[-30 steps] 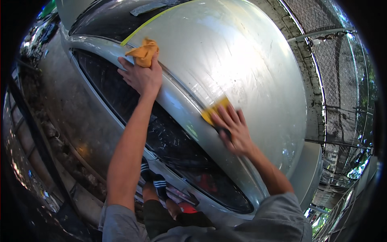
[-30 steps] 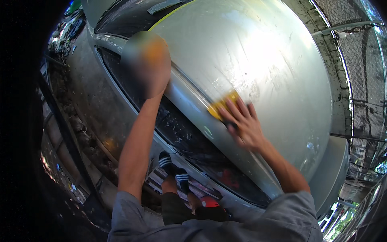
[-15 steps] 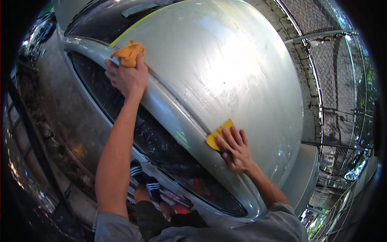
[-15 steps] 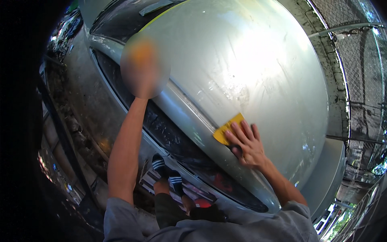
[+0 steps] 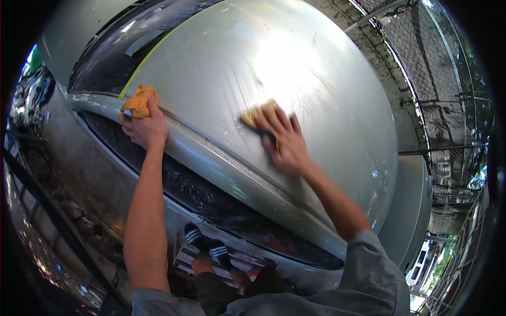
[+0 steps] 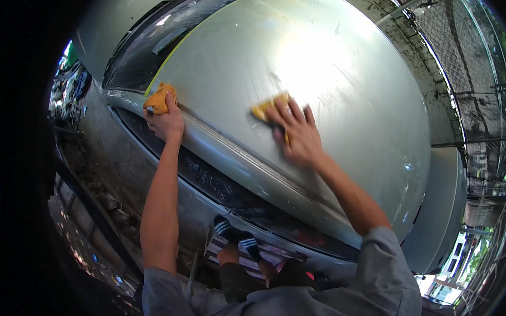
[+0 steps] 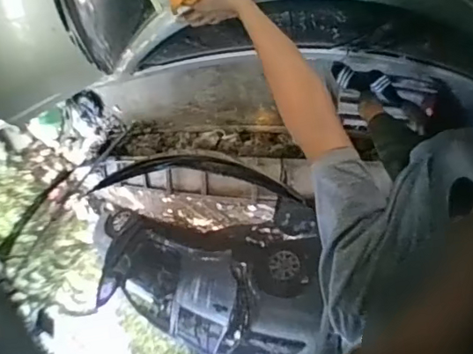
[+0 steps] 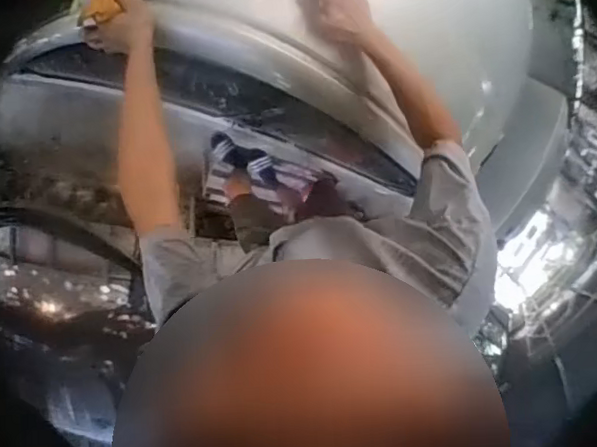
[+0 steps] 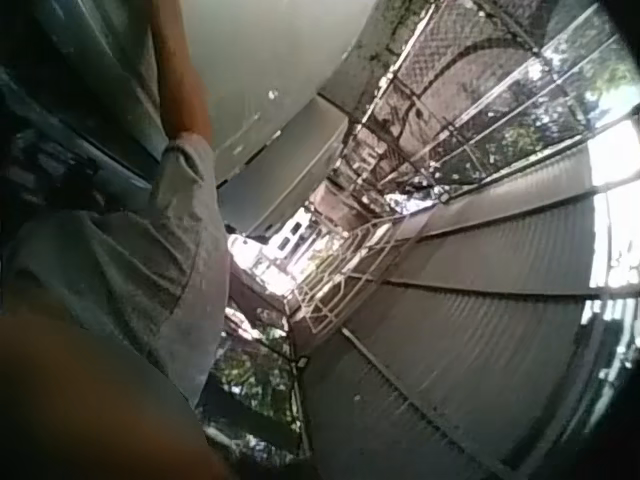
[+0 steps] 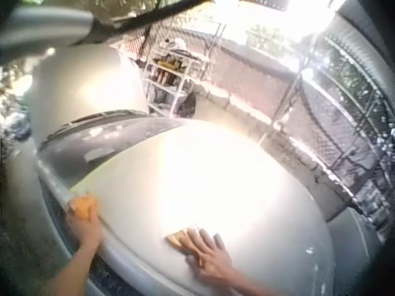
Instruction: Sand the car roof paint using wet sandpaper and a sponge.
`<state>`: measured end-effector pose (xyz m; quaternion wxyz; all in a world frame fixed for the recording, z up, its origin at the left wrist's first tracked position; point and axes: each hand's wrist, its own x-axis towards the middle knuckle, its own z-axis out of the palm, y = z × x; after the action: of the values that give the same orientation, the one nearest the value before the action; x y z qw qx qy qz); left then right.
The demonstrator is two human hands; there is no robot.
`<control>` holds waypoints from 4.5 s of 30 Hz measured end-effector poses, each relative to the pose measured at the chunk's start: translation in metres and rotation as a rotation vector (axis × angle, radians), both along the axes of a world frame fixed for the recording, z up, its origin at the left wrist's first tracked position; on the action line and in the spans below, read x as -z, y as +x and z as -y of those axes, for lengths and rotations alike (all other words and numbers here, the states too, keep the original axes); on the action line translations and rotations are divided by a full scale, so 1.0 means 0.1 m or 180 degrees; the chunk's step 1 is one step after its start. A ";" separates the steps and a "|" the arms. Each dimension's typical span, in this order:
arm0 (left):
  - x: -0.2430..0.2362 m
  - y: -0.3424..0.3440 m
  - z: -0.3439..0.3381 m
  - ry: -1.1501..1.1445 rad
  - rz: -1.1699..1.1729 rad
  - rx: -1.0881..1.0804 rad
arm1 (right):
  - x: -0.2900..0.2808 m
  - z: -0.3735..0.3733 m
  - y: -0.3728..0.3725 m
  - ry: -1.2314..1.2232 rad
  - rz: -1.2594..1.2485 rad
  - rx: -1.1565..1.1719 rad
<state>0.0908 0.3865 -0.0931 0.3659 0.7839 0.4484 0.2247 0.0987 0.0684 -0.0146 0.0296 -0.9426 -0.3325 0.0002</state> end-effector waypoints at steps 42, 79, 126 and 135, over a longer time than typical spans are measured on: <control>0.00 0.05 0.14 -0.0204 0.0352 -0.0192 | 0.06 -0.90 0.33 -0.0184 -0.0160 -0.1015; 0.05 -0.10 0.01 -0.0062 0.0102 -0.0034 | 0.19 0.00 -0.50 -0.0091 -0.0462 -0.0005; 0.10 -0.62 1.29 0.0309 0.0340 -0.0126 | 0.08 1.81 -0.98 -0.0068 -0.0019 -0.1043; -0.03 -0.67 1.30 0.0431 0.0036 -0.0106 | 0.21 3.23 -2.23 -0.0225 -0.0560 -0.0500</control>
<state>0.0242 0.2567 -0.0898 0.3108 0.7980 0.4431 0.2650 -0.1247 -0.2543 -0.0361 0.0254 -0.9105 -0.4012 0.0969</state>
